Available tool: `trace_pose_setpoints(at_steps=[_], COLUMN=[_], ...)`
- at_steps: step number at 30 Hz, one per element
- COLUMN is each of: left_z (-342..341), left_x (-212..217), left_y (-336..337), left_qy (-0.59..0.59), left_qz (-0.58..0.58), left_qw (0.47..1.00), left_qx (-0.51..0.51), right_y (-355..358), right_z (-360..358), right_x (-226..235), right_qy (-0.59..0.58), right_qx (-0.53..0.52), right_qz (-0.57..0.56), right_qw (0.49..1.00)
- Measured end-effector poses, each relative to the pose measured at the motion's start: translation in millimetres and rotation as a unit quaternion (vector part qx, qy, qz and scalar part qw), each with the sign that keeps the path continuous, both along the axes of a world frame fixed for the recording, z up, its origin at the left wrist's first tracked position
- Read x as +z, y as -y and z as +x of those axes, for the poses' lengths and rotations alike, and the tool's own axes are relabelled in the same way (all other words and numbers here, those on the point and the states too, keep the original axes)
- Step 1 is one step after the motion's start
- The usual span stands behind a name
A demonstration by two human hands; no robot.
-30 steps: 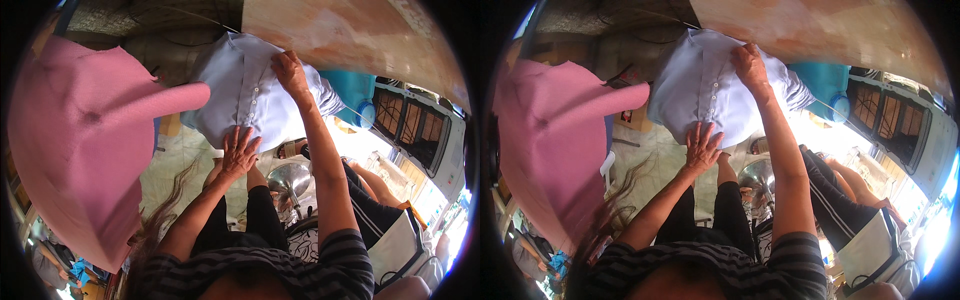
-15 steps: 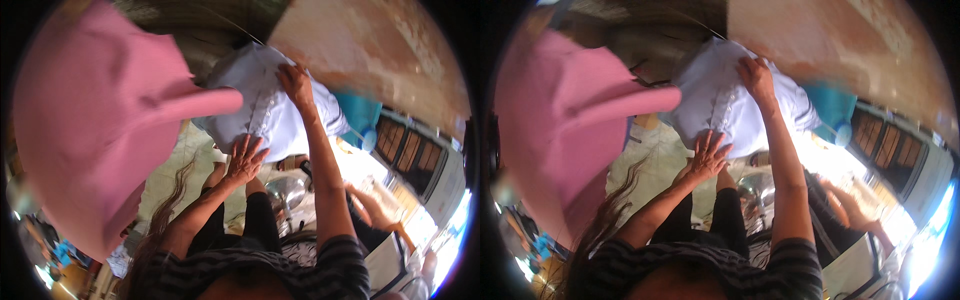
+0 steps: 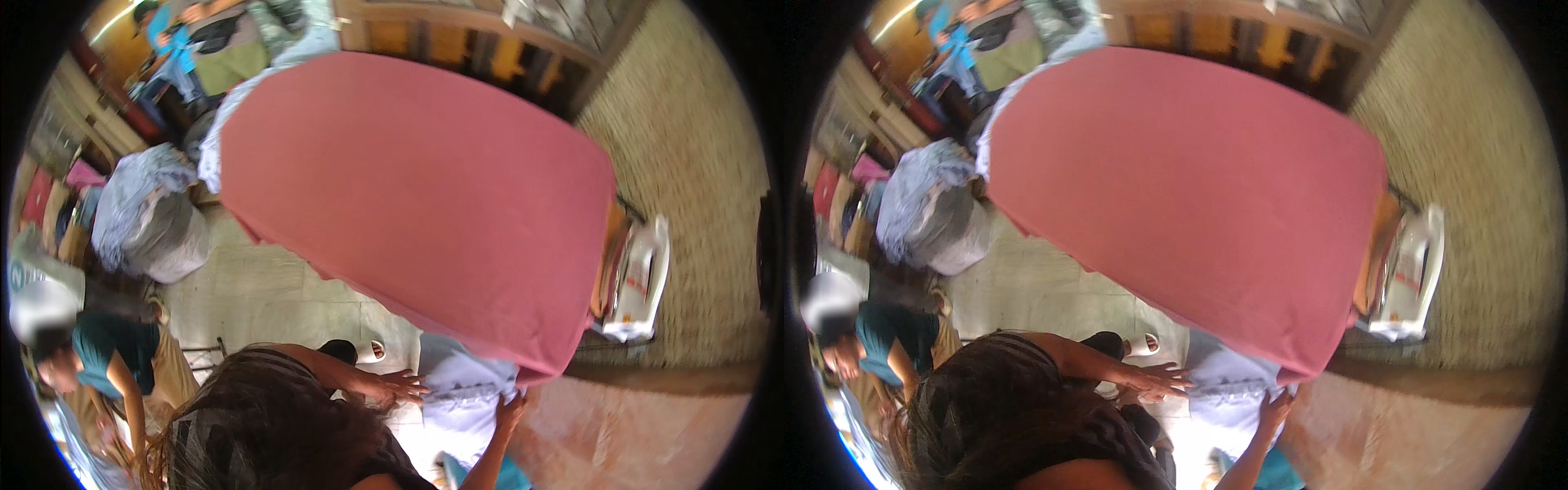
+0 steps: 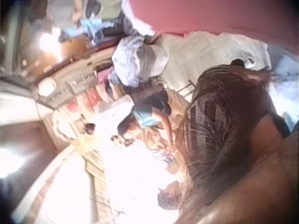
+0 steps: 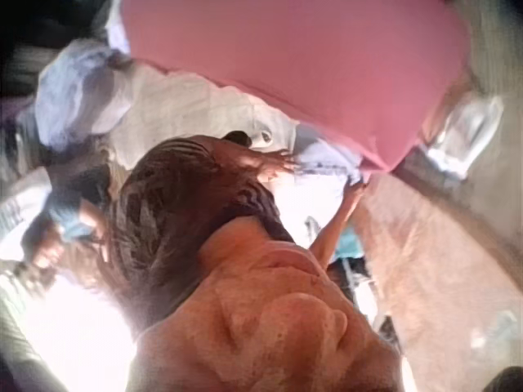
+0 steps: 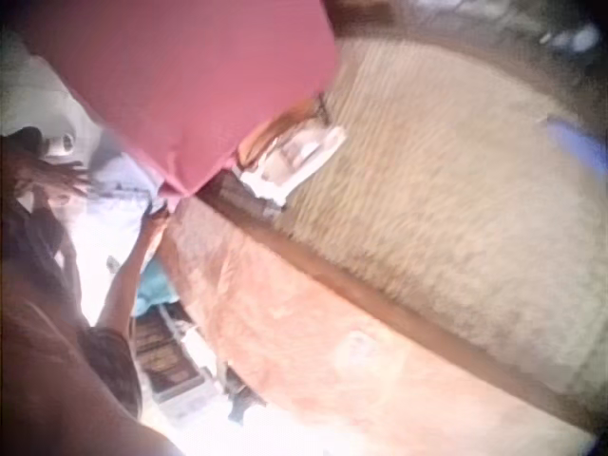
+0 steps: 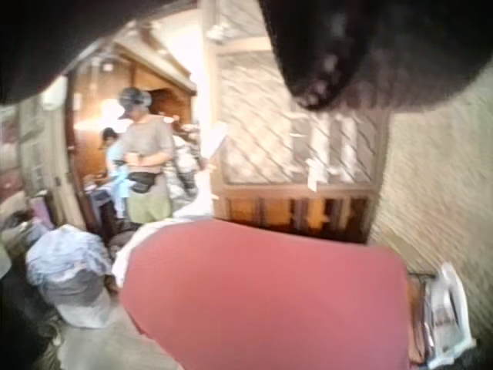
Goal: The person irons a light blue collared shirt on an ironing board, smoothing different sections of the fabric and using an iron to press the front panels, collar, and sleeves.
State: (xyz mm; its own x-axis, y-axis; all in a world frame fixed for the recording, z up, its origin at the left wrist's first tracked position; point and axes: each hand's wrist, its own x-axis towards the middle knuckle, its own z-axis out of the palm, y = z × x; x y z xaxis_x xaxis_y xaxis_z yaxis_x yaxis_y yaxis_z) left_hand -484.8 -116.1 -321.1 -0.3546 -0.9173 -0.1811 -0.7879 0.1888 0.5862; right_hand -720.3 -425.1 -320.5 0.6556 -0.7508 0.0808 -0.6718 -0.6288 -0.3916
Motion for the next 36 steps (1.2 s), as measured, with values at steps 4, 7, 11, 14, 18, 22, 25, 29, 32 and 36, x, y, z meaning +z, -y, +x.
trace_pose_setpoints(at_steps=[4,7,11,14,18,22,25,29,32,36], left_z=[83.9,162.3,286.9,396.6,539.8,637.6,672.1,712.3,744.2,790.8], left_x=[48.1,62.1,67.3,116.7,187.3,201.9,177.6,190.2,234.2,336.1], left_y=[-78.3,-160.6,-289.5,-339.3,-361.0,-365.1,-374.7,-373.5,-369.9,-356.8], left_qy=[-0.023,0.005,-0.065,-0.009,0.067,0.171,0.177,0.179,0.179,0.18], left_qz=[-0.014,0.014,-0.105,-0.178,-0.323,-0.336,-0.291,-0.307,-0.356,-0.431], left_qw=[0.963,0.847,0.566,0.459,0.436,0.506,0.528,0.538,0.534,0.572], left_qx=[0.266,0.532,0.815,0.87,0.837,0.776,0.778,0.764,0.745,0.674], right_y=[-71.2,-134.9,-161.5,-178.9,-214.0,-262.8,-317.0,-390.8,-454.2,-451.1], right_z=[75.4,160.4,254.3,338.2,478.9,635.7,760.0,895.6,959.7,1045.7], right_x=[134.5,284.4,375.9,398.5,429.8,444.4,435.8,404.3,361.4,339.4], right_qy=[-0.027,0.04,0.162,0.244,0.2,0.076,0.047,0.036,-0.047,-0.114], right_qx=[0.119,0.185,0.243,0.257,0.28,0.369,0.526,0.662,0.631,0.523], right_qz=[0.462,0.634,0.65,0.559,0.476,0.353,0.272,0.133,-0.109,-0.211], right_qw=[0.879,0.75,0.702,0.75,0.809,0.857,0.804,0.737,0.767,0.818])
